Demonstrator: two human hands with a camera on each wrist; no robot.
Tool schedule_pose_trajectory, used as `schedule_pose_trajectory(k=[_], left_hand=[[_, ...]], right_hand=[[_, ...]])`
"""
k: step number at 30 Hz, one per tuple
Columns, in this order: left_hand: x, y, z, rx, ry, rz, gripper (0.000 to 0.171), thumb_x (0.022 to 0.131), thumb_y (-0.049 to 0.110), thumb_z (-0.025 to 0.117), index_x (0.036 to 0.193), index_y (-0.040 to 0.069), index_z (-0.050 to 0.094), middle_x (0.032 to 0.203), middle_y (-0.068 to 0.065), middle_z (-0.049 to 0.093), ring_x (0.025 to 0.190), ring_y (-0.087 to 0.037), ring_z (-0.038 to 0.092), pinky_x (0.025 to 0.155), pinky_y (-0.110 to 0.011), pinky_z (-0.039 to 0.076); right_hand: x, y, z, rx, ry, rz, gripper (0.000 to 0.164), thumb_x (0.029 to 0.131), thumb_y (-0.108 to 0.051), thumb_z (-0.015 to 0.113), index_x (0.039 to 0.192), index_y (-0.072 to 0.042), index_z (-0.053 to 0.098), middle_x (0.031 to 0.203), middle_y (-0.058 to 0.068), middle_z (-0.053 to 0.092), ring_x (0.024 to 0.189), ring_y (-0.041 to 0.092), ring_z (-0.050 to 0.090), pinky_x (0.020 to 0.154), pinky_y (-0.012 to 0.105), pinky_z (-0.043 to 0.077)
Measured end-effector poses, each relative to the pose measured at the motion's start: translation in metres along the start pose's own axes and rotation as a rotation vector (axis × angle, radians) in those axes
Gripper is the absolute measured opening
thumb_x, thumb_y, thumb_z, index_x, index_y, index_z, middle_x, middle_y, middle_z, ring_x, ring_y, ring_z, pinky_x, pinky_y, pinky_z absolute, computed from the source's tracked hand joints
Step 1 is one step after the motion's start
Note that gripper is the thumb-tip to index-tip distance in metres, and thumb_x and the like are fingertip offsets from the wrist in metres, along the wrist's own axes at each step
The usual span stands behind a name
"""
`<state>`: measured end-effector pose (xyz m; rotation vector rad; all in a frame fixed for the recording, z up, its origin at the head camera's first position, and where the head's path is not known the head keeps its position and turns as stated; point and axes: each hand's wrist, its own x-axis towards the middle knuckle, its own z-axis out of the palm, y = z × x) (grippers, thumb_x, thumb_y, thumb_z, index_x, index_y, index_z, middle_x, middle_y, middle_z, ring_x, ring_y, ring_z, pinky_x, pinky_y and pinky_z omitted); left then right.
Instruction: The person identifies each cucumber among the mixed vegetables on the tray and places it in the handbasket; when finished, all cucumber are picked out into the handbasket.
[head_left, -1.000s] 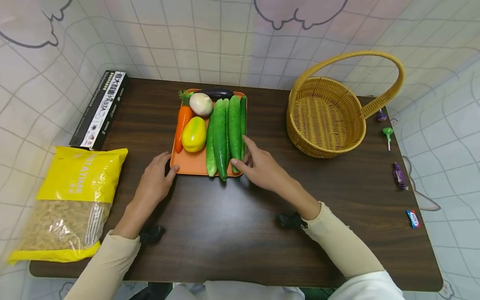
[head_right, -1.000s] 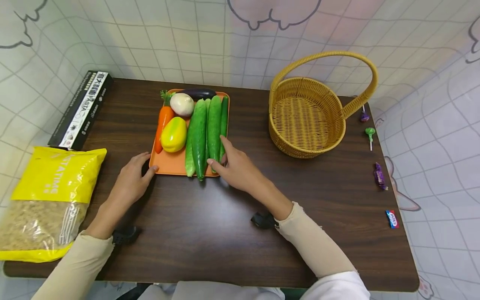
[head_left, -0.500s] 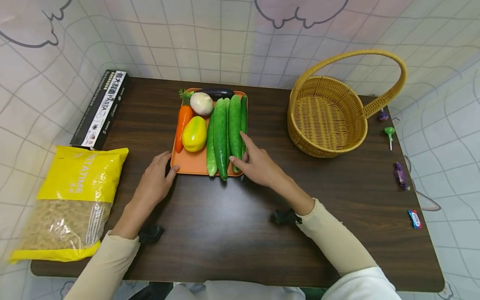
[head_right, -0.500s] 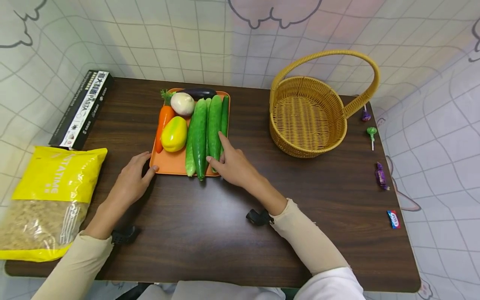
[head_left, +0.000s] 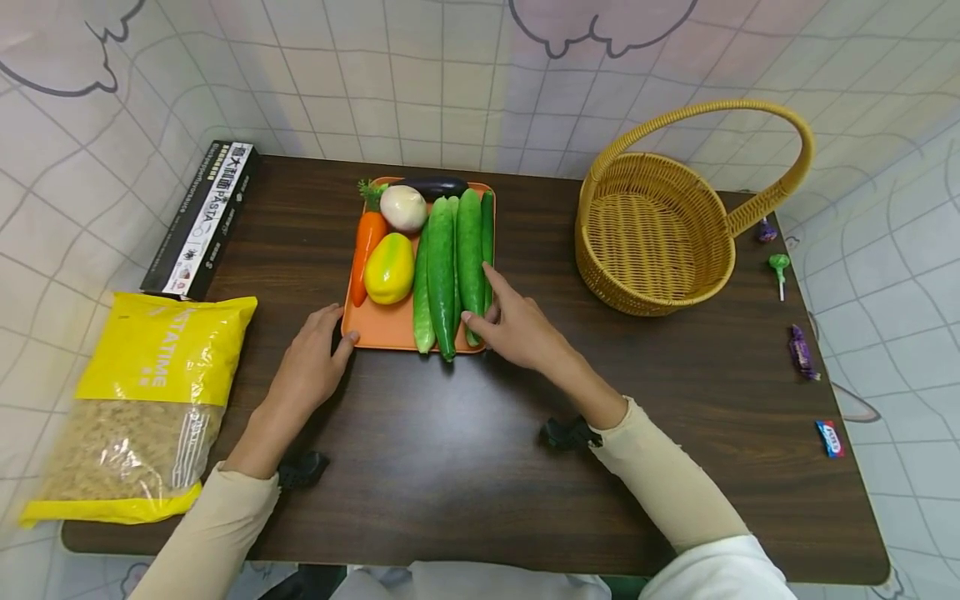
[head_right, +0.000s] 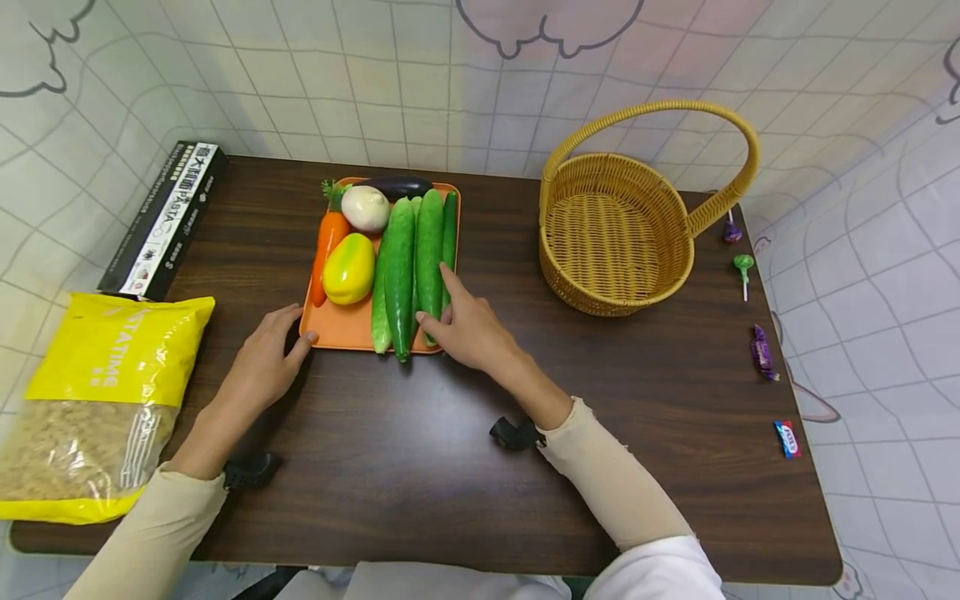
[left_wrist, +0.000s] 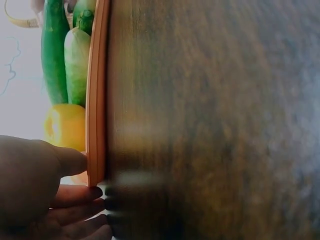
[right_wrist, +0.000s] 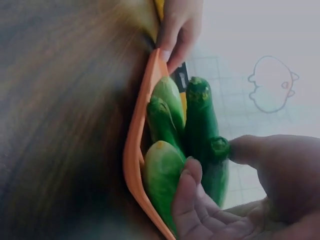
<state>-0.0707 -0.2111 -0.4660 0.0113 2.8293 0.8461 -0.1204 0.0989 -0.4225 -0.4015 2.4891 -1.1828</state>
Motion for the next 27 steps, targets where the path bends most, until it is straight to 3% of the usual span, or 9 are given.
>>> schedule_pose_trajectory(k=[6,14,20,27], left_hand=[[0.001,0.0,0.001,-0.003,0.002,-0.001,0.059,0.105,0.029,0.054,0.15,-0.005,0.037,0.154,-0.025,0.032,0.139,-0.043,0.034,0.111,-0.061,0.029],[0.0,-0.001,0.003,-0.007,0.013,0.004,0.058,0.105,0.029,0.054,0.149,-0.005,0.037,0.154,-0.024,0.032,0.139,-0.043,0.034,0.111,-0.06,0.029],[0.0,-0.001,0.004,-0.006,0.008,0.007,0.058,0.105,0.03,0.054,0.15,-0.005,0.037,0.154,-0.024,0.033,0.14,-0.042,0.033,0.111,-0.06,0.029],[0.0,-0.001,0.002,0.001,0.017,0.008,0.058,0.105,0.029,0.054,0.15,-0.005,0.037,0.153,-0.025,0.033,0.139,-0.043,0.034,0.111,-0.06,0.029]], right_hand=[[0.01,-0.006,-0.01,-0.078,0.004,0.035,0.088,0.098,-0.051,0.059,0.161,-0.012,0.013,0.09,0.007,0.062,0.068,0.021,0.059,0.061,0.035,0.05],[0.038,-0.02,-0.017,-0.207,-0.011,0.129,0.092,0.095,-0.058,0.058,0.162,-0.013,0.012,0.14,0.018,0.04,0.109,0.024,0.048,0.092,0.041,0.048],[0.045,-0.023,-0.017,-0.21,-0.036,0.191,0.092,0.097,-0.051,0.06,0.162,-0.013,0.008,0.137,0.018,0.038,0.104,0.024,0.05,0.085,0.038,0.05],[0.048,-0.024,-0.021,-0.207,-0.037,0.17,0.088,0.098,-0.046,0.06,0.162,-0.018,0.007,0.139,0.018,0.038,0.106,0.024,0.047,0.087,0.039,0.048]])
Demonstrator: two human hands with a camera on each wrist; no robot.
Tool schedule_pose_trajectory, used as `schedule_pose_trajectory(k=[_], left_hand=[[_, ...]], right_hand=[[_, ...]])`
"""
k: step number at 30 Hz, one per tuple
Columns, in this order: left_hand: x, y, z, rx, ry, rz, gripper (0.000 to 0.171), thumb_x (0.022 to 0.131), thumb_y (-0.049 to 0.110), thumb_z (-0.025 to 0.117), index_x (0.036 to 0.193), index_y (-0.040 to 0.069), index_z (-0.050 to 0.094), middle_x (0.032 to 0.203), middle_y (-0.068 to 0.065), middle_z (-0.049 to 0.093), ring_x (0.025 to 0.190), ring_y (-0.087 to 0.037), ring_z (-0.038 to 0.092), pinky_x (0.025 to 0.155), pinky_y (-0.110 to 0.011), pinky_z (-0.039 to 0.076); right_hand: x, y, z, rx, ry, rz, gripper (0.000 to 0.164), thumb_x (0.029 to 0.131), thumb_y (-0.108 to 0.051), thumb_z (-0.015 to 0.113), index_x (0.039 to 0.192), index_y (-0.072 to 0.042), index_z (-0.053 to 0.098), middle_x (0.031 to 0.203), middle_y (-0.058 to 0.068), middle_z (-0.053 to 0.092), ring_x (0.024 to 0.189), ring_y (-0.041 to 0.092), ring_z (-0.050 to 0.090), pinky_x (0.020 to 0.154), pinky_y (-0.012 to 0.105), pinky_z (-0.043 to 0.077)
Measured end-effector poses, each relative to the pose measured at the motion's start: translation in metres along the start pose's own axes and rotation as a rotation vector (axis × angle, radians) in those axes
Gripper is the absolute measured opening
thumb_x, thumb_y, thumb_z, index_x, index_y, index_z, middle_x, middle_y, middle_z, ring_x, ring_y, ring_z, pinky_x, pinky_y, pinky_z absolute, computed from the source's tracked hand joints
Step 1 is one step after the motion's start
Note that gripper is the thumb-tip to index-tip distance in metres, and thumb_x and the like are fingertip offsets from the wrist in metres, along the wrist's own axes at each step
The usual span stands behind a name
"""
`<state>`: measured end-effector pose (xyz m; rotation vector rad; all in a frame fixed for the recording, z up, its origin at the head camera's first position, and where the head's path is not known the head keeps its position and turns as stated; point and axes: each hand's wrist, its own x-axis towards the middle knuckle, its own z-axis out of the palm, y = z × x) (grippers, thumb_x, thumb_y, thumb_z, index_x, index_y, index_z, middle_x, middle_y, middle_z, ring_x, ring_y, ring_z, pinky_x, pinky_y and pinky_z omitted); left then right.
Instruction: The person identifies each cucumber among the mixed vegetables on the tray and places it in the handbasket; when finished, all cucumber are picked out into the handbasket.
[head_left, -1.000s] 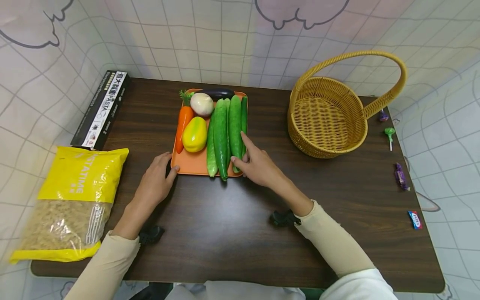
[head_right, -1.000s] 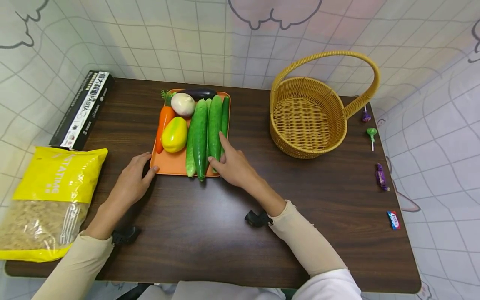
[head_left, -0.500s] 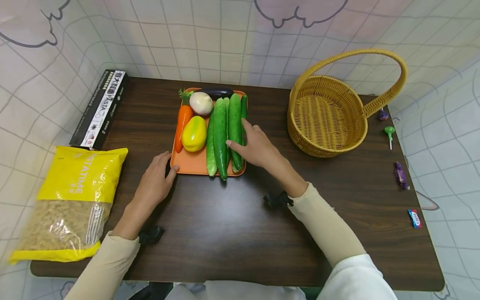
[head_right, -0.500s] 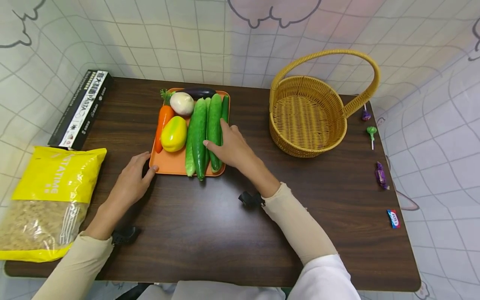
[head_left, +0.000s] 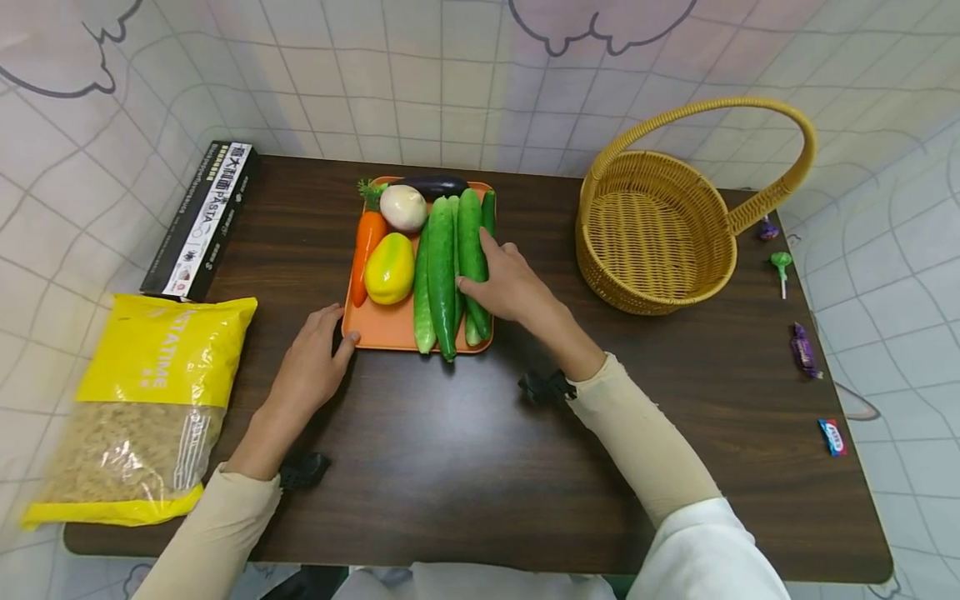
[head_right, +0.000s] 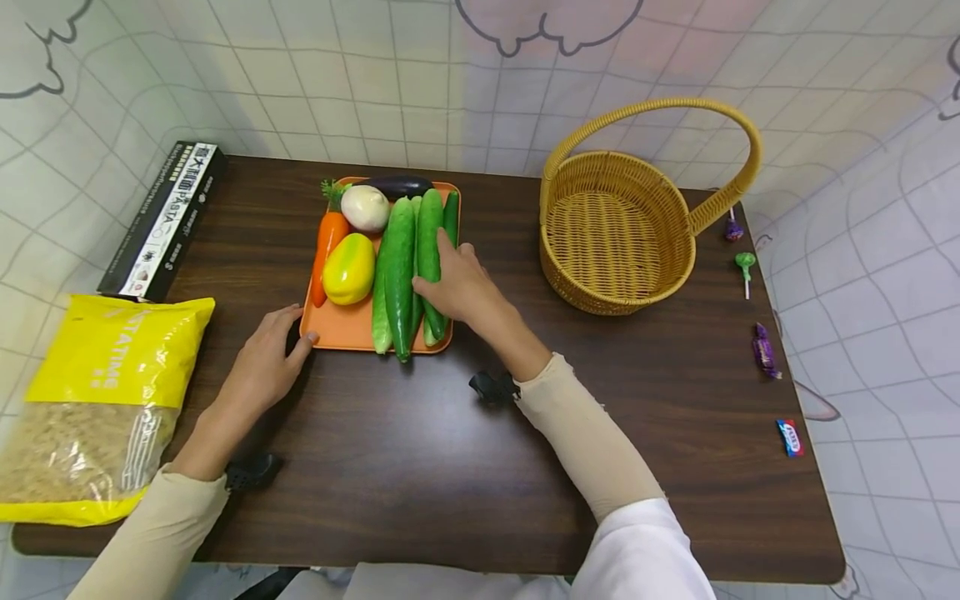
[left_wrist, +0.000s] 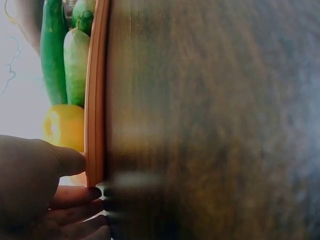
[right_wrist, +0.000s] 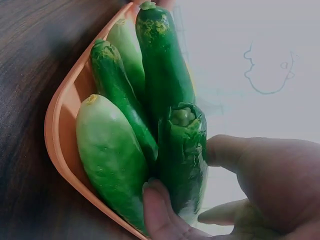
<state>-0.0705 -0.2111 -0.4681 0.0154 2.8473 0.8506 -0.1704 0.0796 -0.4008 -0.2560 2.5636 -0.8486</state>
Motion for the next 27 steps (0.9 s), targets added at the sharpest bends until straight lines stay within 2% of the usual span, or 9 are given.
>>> schedule_pose_trajectory(k=[5,7,10,12,14,16,17,23,27], left_hand=[[0.0,-0.002,0.001,-0.005,0.003,0.004,0.058,0.105,0.03,0.053,0.15,-0.005,0.037,0.153,-0.025,0.033,0.139,-0.042,0.034,0.111,-0.06,0.029],[0.001,-0.002,0.002,-0.005,0.004,0.003,0.058,0.105,0.03,0.053,0.15,-0.005,0.037,0.154,-0.024,0.033,0.139,-0.042,0.034,0.111,-0.06,0.029],[0.001,-0.002,0.002,-0.002,0.001,0.0,0.058,0.105,0.029,0.054,0.15,-0.005,0.037,0.154,-0.024,0.033,0.139,-0.042,0.034,0.111,-0.06,0.029],[0.0,-0.003,0.002,-0.001,0.0,-0.004,0.058,0.105,0.029,0.054,0.15,-0.005,0.037,0.154,-0.024,0.032,0.139,-0.042,0.033,0.112,-0.06,0.028],[0.001,-0.002,0.001,0.0,-0.003,-0.004,0.058,0.105,0.029,0.054,0.15,-0.005,0.037,0.154,-0.024,0.032,0.14,-0.042,0.033,0.112,-0.06,0.028],[0.001,-0.002,0.001,-0.001,-0.003,-0.003,0.059,0.105,0.029,0.054,0.15,-0.005,0.037,0.154,-0.025,0.032,0.14,-0.042,0.033,0.111,-0.06,0.028],[0.001,-0.002,0.002,-0.002,-0.003,-0.003,0.059,0.105,0.029,0.054,0.15,-0.005,0.037,0.154,-0.025,0.032,0.14,-0.043,0.033,0.111,-0.06,0.029],[0.0,-0.001,0.001,-0.005,-0.005,0.003,0.059,0.105,0.029,0.054,0.15,-0.006,0.036,0.154,-0.025,0.032,0.139,-0.043,0.033,0.111,-0.061,0.029],[-0.001,-0.001,0.001,-0.006,-0.007,-0.003,0.059,0.105,0.029,0.054,0.15,-0.005,0.036,0.154,-0.025,0.031,0.139,-0.043,0.033,0.111,-0.061,0.029]], right_hand=[[0.004,0.003,-0.004,0.008,-0.009,-0.014,0.084,0.098,-0.043,0.06,0.162,-0.02,0.011,0.143,0.019,0.039,0.108,0.025,0.048,0.086,0.04,0.048],[0.004,0.006,-0.007,0.018,-0.013,-0.021,0.081,0.099,-0.042,0.059,0.162,-0.021,0.013,0.148,0.019,0.038,0.116,0.026,0.048,0.089,0.04,0.047],[0.004,0.012,-0.01,0.064,-0.029,-0.038,0.079,0.1,-0.042,0.058,0.162,-0.02,0.014,0.154,0.016,0.037,0.114,0.025,0.055,0.09,0.04,0.048],[0.003,0.016,-0.012,0.106,-0.047,-0.055,0.078,0.101,-0.042,0.058,0.162,-0.02,0.014,0.158,0.013,0.033,0.125,0.025,0.052,0.097,0.04,0.046],[0.0,0.019,-0.016,0.152,-0.061,-0.083,0.078,0.101,-0.042,0.058,0.162,-0.018,0.014,0.157,0.012,0.036,0.125,0.026,0.053,0.098,0.041,0.046],[-0.005,0.022,-0.019,0.175,-0.07,-0.112,0.079,0.101,-0.044,0.058,0.162,-0.018,0.015,0.156,0.012,0.036,0.135,0.027,0.044,0.103,0.043,0.044],[-0.009,0.023,-0.021,0.179,-0.069,-0.13,0.079,0.101,-0.045,0.057,0.162,-0.019,0.015,0.156,0.011,0.036,0.139,0.028,0.04,0.105,0.044,0.042],[-0.052,0.029,-0.041,0.326,-0.083,-0.172,0.081,0.098,-0.047,0.062,0.161,-0.033,0.013,0.152,0.006,0.041,0.115,0.021,0.063,0.086,0.042,0.056],[-0.087,0.039,-0.063,0.362,-0.068,-0.202,0.079,0.099,-0.042,0.063,0.16,-0.038,0.013,0.137,0.009,0.051,0.104,0.021,0.067,0.075,0.04,0.059]])
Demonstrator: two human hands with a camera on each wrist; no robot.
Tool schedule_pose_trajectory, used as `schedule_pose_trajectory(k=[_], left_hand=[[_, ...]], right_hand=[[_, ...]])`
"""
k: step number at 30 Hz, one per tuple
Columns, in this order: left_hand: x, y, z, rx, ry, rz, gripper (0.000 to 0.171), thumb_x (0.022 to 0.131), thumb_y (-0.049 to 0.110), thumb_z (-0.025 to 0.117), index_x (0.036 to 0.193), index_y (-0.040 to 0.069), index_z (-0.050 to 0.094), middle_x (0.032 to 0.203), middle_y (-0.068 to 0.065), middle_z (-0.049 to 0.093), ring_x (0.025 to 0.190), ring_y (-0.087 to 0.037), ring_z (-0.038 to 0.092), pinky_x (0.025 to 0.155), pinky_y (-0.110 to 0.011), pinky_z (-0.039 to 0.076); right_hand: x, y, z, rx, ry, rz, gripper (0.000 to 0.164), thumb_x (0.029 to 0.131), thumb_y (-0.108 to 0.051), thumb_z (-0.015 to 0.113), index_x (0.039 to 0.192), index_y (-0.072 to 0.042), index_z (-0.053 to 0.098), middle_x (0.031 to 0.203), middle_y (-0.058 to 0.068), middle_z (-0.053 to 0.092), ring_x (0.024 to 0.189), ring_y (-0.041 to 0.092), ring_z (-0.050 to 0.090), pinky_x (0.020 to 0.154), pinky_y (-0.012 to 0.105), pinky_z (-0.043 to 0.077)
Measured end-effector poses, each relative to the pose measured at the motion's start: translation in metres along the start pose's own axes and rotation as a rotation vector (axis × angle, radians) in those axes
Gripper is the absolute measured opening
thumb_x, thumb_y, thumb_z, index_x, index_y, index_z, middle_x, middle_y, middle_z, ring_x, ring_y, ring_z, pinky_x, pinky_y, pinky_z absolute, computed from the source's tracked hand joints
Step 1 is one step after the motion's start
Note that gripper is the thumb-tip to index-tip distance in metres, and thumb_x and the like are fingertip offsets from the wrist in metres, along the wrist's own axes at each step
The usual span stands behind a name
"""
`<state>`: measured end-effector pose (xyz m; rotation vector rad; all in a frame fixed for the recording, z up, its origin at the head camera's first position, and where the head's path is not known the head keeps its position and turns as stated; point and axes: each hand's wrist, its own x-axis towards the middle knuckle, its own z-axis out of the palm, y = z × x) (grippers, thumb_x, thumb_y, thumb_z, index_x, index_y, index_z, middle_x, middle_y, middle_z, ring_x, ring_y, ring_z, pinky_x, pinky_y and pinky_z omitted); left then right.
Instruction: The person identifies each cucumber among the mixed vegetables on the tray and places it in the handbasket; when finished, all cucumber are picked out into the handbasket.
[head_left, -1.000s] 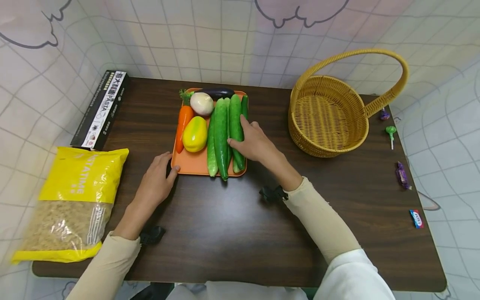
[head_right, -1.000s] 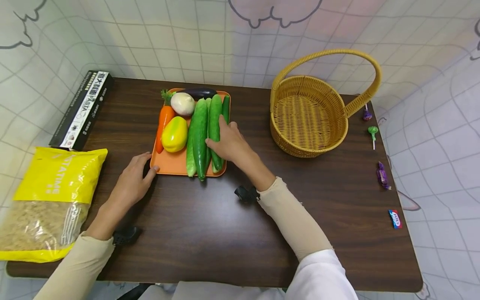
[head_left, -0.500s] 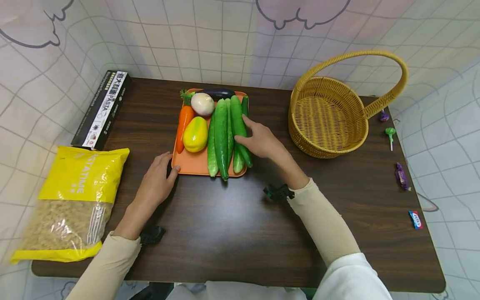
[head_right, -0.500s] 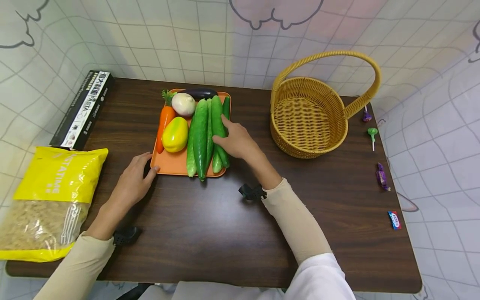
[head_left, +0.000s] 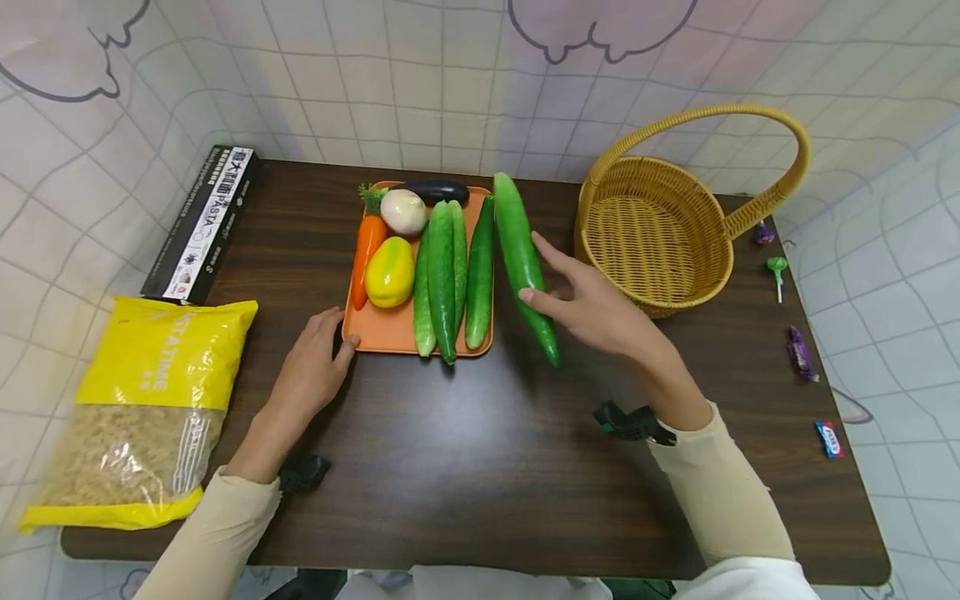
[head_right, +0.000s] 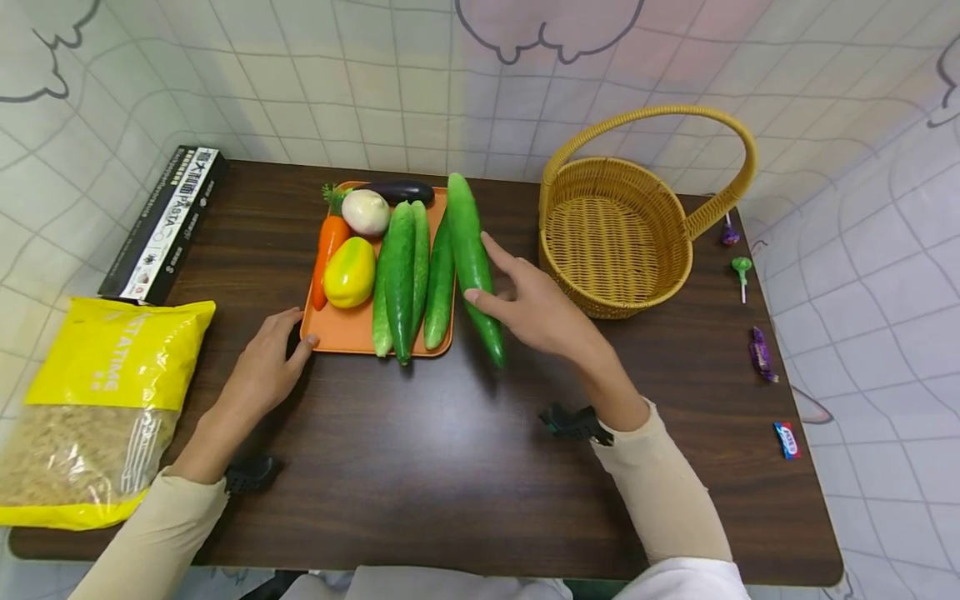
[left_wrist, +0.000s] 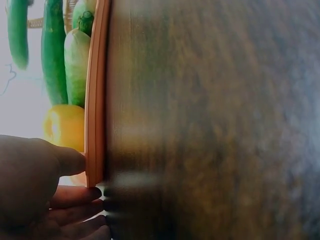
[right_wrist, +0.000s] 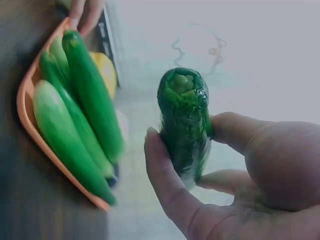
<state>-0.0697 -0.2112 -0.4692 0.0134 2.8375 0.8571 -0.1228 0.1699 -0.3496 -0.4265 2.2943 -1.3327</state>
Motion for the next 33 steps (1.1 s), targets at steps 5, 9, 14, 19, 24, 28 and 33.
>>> schedule_pose_trajectory(k=[5,9,14,19,24,28,33], left_hand=[[-0.002,0.0,0.0,-0.002,0.001,-0.003,0.06,0.105,0.029,0.053,0.15,-0.005,0.035,0.154,-0.025,0.031,0.139,-0.043,0.033,0.11,-0.061,0.029],[-0.003,0.0,-0.002,0.0,0.006,-0.001,0.059,0.106,0.029,0.053,0.15,-0.006,0.035,0.154,-0.025,0.032,0.139,-0.043,0.033,0.111,-0.061,0.029],[-0.004,0.0,-0.004,0.003,0.013,-0.009,0.059,0.106,0.029,0.053,0.15,-0.006,0.036,0.154,-0.025,0.032,0.139,-0.043,0.033,0.11,-0.061,0.029],[-0.002,0.0,-0.004,0.002,0.015,-0.014,0.059,0.106,0.029,0.053,0.15,-0.006,0.036,0.154,-0.025,0.031,0.139,-0.043,0.033,0.111,-0.061,0.029],[0.001,-0.001,-0.003,0.002,0.018,-0.013,0.059,0.106,0.03,0.053,0.15,-0.005,0.036,0.155,-0.025,0.031,0.14,-0.043,0.033,0.111,-0.061,0.029],[0.001,-0.001,-0.003,-0.001,0.015,-0.016,0.059,0.106,0.029,0.053,0.15,-0.005,0.035,0.155,-0.025,0.03,0.14,-0.043,0.032,0.111,-0.061,0.029],[0.0,-0.001,-0.001,-0.013,0.0,-0.013,0.059,0.106,0.031,0.052,0.15,-0.005,0.036,0.155,-0.025,0.031,0.139,-0.043,0.033,0.111,-0.061,0.029]], right_hand=[[-0.045,-0.003,-0.031,-0.114,0.02,-0.011,0.075,0.101,-0.034,0.061,0.159,-0.038,0.014,0.138,0.011,0.047,0.111,0.027,0.062,0.077,0.04,0.058],[-0.074,-0.007,-0.054,-0.278,0.014,0.031,0.076,0.1,-0.037,0.061,0.16,-0.036,0.013,0.149,0.01,0.039,0.126,0.032,0.053,0.089,0.049,0.054],[-0.088,-0.009,-0.081,-0.495,-0.006,0.09,0.081,0.099,-0.042,0.061,0.162,-0.026,0.012,0.14,0.018,0.047,0.12,0.036,0.056,0.09,0.057,0.048],[-0.075,-0.002,-0.106,-0.649,-0.065,0.13,0.082,0.101,-0.041,0.059,0.161,-0.012,0.013,0.125,0.02,0.058,0.097,0.027,0.06,0.078,0.047,0.048],[-0.045,0.006,-0.125,-0.698,-0.17,0.153,0.081,0.103,-0.033,0.059,0.159,0.001,0.012,0.1,0.011,0.064,0.079,0.019,0.06,0.071,0.041,0.049],[-0.016,0.013,-0.14,-0.666,-0.293,0.228,0.082,0.104,-0.032,0.056,0.157,0.006,0.006,0.099,0.012,0.065,0.081,0.023,0.068,0.075,0.045,0.056],[0.018,0.021,-0.151,-0.556,-0.397,0.344,0.081,0.106,-0.028,0.052,0.154,0.012,0.0,0.116,0.027,0.059,0.095,0.032,0.068,0.079,0.044,0.059]])
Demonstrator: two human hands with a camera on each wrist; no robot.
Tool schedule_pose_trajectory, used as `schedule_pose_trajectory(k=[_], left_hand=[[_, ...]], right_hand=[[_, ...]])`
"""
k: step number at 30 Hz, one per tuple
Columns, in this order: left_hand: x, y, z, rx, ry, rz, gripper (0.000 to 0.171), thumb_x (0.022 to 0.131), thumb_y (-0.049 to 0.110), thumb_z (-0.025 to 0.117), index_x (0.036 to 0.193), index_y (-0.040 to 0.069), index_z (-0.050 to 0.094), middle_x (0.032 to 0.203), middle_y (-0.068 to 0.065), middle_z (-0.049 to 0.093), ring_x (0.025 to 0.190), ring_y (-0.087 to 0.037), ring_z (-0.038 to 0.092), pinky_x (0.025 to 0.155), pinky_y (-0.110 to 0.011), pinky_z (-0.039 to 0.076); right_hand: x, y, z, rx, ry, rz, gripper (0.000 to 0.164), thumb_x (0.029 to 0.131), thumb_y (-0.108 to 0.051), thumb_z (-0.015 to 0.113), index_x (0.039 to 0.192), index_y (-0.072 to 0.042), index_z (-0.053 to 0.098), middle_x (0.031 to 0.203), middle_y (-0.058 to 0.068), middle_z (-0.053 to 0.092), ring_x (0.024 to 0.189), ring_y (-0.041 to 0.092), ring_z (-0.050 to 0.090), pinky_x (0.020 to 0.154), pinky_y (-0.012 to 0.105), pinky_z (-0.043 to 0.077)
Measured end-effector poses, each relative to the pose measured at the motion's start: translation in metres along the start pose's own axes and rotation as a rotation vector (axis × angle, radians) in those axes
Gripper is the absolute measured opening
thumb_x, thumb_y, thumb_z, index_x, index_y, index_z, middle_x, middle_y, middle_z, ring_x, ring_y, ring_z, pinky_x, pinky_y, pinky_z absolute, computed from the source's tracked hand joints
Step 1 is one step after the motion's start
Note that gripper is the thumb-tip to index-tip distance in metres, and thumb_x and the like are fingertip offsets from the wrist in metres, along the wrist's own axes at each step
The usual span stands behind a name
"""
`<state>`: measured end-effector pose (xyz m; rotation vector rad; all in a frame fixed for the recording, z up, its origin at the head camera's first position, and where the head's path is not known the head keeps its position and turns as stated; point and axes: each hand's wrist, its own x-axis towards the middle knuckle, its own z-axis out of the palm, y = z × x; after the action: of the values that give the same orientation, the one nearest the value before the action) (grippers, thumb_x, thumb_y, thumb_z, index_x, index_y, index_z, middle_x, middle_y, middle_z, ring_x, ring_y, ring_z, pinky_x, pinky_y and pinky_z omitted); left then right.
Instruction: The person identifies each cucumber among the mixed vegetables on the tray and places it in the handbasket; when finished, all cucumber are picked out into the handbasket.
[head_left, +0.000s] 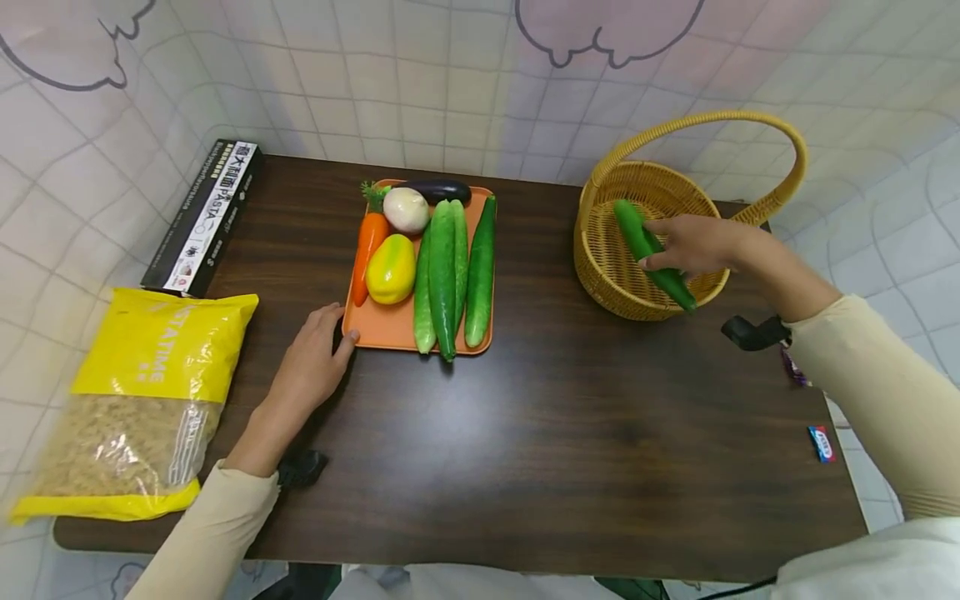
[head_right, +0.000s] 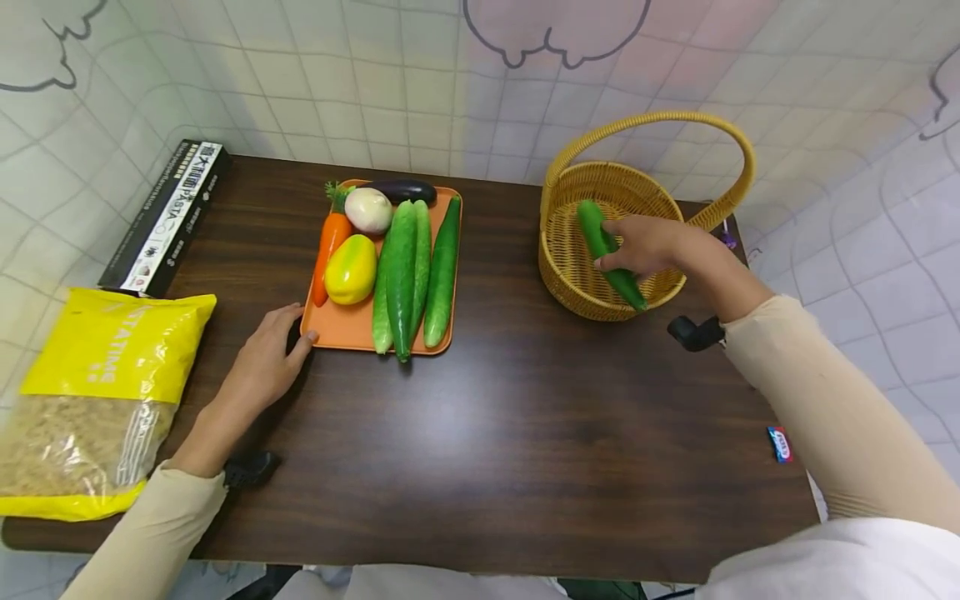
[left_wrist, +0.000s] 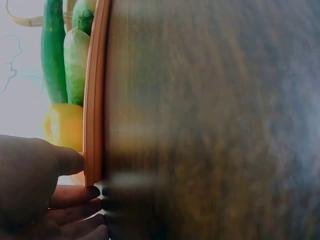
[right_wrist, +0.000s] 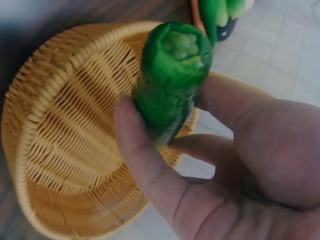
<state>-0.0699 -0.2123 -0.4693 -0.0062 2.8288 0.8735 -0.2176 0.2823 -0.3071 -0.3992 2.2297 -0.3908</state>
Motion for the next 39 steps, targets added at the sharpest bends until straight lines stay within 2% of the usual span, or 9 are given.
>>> schedule_pose_trajectory(k=[10,17,19,23,26,29,32,36,39], left_hand=[[0.0,-0.002,0.002,-0.004,0.004,-0.001,0.059,0.106,0.031,0.052,0.15,-0.004,0.036,0.154,-0.024,0.032,0.139,-0.043,0.033,0.111,-0.061,0.029],[0.0,0.0,0.002,0.0,0.01,-0.002,0.058,0.106,0.03,0.053,0.15,-0.004,0.037,0.154,-0.024,0.032,0.14,-0.042,0.033,0.111,-0.06,0.029],[0.0,0.0,0.002,0.0,0.01,-0.003,0.058,0.106,0.03,0.053,0.15,-0.004,0.036,0.154,-0.024,0.032,0.14,-0.042,0.033,0.111,-0.06,0.029],[-0.001,0.001,0.001,-0.001,0.011,-0.001,0.058,0.106,0.03,0.053,0.15,-0.005,0.036,0.154,-0.024,0.032,0.14,-0.042,0.033,0.111,-0.06,0.028],[0.0,0.001,0.001,0.002,0.012,0.003,0.058,0.106,0.03,0.052,0.15,-0.005,0.036,0.154,-0.024,0.032,0.14,-0.042,0.033,0.112,-0.059,0.028],[0.0,0.001,0.001,0.004,0.013,0.004,0.058,0.106,0.03,0.052,0.149,-0.004,0.037,0.154,-0.024,0.032,0.14,-0.042,0.033,0.112,-0.059,0.028],[-0.001,0.001,0.001,0.004,0.012,0.002,0.058,0.106,0.03,0.053,0.15,-0.005,0.037,0.154,-0.024,0.032,0.14,-0.042,0.033,0.112,-0.059,0.028],[-0.001,0.001,0.001,0.006,0.009,-0.007,0.059,0.106,0.03,0.053,0.15,-0.004,0.036,0.154,-0.024,0.031,0.14,-0.042,0.032,0.112,-0.06,0.028],[-0.001,0.0,0.001,0.009,0.008,-0.005,0.059,0.106,0.03,0.053,0.15,-0.004,0.036,0.155,-0.024,0.031,0.14,-0.041,0.032,0.112,-0.059,0.028]], right_hand=[[0.04,-0.015,0.0,0.031,0.018,0.055,0.074,0.106,-0.025,0.053,0.152,0.015,0.013,0.122,0.033,0.046,0.103,0.041,0.064,0.081,0.043,0.059],[0.044,-0.016,0.006,0.019,0.049,0.078,0.077,0.106,-0.028,0.052,0.155,0.011,0.007,0.132,0.039,0.039,0.105,0.046,0.063,0.076,0.04,0.06],[0.041,-0.016,0.004,-0.039,0.056,0.074,0.077,0.107,-0.032,0.05,0.155,0.011,0.008,0.134,0.04,0.04,0.107,0.045,0.063,0.077,0.042,0.059],[0.03,-0.021,0.0,-0.197,0.097,0.072,0.079,0.106,-0.041,0.046,0.155,0.01,0.013,0.147,0.039,0.034,0.13,0.051,0.043,0.101,0.058,0.043],[0.021,-0.03,-0.001,-0.284,0.133,0.068,0.08,0.105,-0.047,0.045,0.155,0.009,0.016,0.153,0.037,0.025,0.138,0.055,0.024,0.109,0.066,0.026],[0.009,-0.046,0.003,-0.318,0.168,0.046,0.082,0.105,-0.05,0.045,0.155,0.009,0.018,0.151,0.036,0.029,0.137,0.055,0.027,0.108,0.066,0.027],[-0.004,-0.069,0.012,-0.311,0.221,0.009,0.076,0.104,-0.05,0.045,0.152,0.008,0.031,0.131,0.032,0.055,0.128,0.048,0.044,0.104,0.062,0.036],[-0.004,-0.093,0.031,-0.205,0.345,-0.085,0.062,0.105,-0.046,0.048,0.146,0.0,0.045,0.102,0.015,0.065,0.098,0.032,0.06,0.088,0.05,0.047],[0.01,-0.102,0.046,-0.113,0.41,-0.144,0.059,0.104,-0.043,0.051,0.149,-0.005,0.044,0.11,0.011,0.065,0.091,0.027,0.062,0.083,0.046,0.05]])
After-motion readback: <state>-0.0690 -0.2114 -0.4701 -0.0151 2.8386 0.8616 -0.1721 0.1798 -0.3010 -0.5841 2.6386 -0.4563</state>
